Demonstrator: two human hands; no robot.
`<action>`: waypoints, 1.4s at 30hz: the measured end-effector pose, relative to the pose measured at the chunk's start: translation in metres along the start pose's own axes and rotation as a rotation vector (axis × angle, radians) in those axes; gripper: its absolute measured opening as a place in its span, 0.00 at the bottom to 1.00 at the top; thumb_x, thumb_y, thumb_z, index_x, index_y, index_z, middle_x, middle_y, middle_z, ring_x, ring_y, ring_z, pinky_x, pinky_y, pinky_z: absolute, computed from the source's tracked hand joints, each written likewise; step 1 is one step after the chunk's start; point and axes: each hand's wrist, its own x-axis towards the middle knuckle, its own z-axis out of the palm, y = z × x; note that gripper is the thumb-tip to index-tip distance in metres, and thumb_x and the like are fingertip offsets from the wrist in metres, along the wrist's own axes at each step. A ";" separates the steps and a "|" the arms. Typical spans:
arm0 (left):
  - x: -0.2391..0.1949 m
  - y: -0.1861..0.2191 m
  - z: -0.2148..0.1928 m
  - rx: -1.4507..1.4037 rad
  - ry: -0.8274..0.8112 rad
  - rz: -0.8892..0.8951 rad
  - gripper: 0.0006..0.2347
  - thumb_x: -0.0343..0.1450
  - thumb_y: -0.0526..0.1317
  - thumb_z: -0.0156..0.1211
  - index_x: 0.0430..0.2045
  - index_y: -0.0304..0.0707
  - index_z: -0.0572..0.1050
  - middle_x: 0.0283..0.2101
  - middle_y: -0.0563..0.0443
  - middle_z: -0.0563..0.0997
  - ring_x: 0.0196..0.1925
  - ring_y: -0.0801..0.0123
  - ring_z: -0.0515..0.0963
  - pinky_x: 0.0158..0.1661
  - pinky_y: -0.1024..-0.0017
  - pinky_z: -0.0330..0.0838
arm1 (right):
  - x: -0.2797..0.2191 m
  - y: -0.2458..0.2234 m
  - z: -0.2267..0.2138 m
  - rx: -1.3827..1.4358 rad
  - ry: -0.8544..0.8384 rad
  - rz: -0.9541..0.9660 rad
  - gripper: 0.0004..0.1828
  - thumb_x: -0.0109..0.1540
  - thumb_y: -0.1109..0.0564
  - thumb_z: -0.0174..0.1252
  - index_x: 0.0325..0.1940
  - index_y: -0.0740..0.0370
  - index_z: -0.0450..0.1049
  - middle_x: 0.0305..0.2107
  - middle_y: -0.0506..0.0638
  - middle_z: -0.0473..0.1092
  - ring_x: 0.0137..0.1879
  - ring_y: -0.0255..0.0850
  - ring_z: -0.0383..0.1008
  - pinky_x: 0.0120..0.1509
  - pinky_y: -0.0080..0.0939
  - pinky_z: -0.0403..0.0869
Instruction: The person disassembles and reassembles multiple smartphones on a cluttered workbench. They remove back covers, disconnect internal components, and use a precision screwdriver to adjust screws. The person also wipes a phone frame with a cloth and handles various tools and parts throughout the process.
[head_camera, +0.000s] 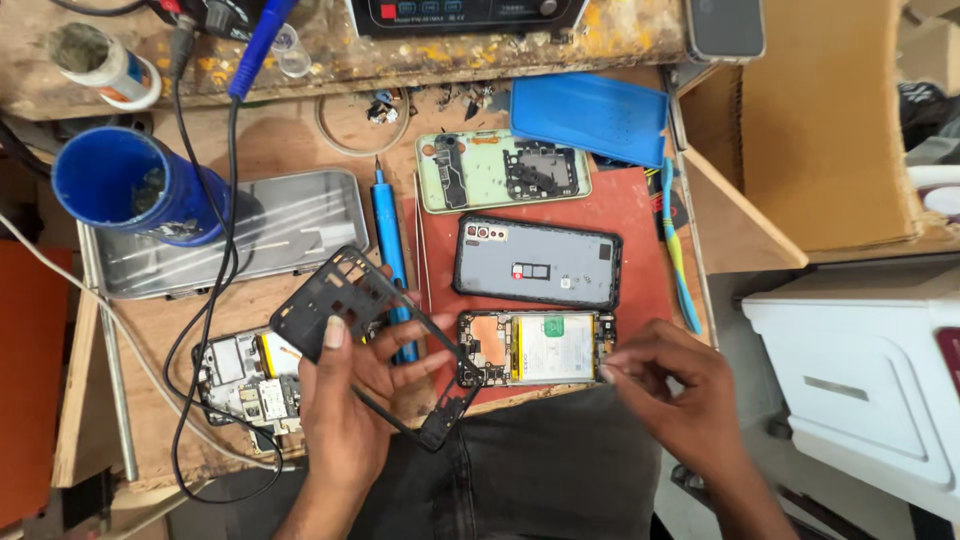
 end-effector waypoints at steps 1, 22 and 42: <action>0.001 0.000 0.001 -0.009 0.009 -0.030 0.26 0.79 0.52 0.35 0.61 0.24 0.65 0.55 0.30 0.78 0.56 0.44 0.83 0.49 0.51 0.82 | 0.005 -0.006 0.005 -0.006 -0.027 -0.007 0.05 0.54 0.66 0.68 0.34 0.64 0.83 0.26 0.44 0.72 0.25 0.27 0.64 0.27 0.29 0.61; -0.005 0.010 0.004 0.442 -0.089 -0.461 0.22 0.76 0.50 0.41 0.59 0.35 0.66 0.41 0.43 0.82 0.42 0.64 0.86 0.39 0.67 0.84 | 0.062 -0.054 0.063 -0.285 -0.225 -0.331 0.06 0.57 0.61 0.67 0.38 0.61 0.81 0.32 0.46 0.75 0.34 0.40 0.78 0.35 0.39 0.75; 0.000 0.009 0.003 0.434 -0.155 -0.485 0.23 0.76 0.53 0.42 0.58 0.35 0.69 0.41 0.44 0.83 0.42 0.66 0.87 0.39 0.68 0.85 | 0.057 -0.060 0.065 -0.655 -0.167 -0.567 0.11 0.56 0.64 0.64 0.42 0.60 0.82 0.36 0.45 0.74 0.37 0.41 0.79 0.36 0.41 0.77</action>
